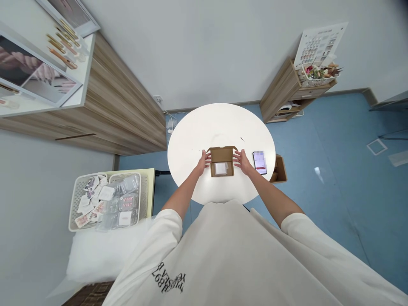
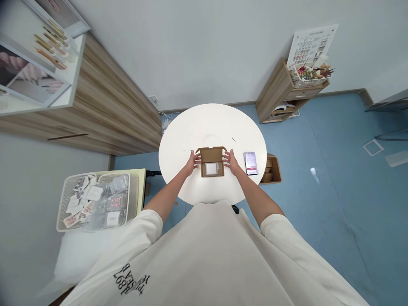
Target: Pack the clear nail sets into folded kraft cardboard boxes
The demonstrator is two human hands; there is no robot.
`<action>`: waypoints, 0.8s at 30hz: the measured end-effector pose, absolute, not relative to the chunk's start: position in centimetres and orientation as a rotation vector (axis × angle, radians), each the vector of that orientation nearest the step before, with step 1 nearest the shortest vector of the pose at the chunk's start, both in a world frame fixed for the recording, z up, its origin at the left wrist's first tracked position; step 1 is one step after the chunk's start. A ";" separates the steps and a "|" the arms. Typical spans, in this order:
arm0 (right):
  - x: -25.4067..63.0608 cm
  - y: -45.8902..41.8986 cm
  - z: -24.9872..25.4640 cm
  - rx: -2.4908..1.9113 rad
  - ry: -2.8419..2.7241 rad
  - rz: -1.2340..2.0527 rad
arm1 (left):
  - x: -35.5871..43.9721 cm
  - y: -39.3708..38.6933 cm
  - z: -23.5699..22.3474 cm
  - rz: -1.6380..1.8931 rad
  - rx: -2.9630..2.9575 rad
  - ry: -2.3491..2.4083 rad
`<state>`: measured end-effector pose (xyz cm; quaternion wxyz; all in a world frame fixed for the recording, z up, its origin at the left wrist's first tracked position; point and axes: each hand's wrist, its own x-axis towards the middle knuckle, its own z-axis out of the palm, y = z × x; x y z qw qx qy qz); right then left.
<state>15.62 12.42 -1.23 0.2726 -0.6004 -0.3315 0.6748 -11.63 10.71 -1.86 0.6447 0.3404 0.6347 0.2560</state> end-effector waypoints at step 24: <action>16.2 3.9 -5.6 -1.795 -2.087 1.147 | -11.1 1.1 -6.2 0.241 1.841 1.722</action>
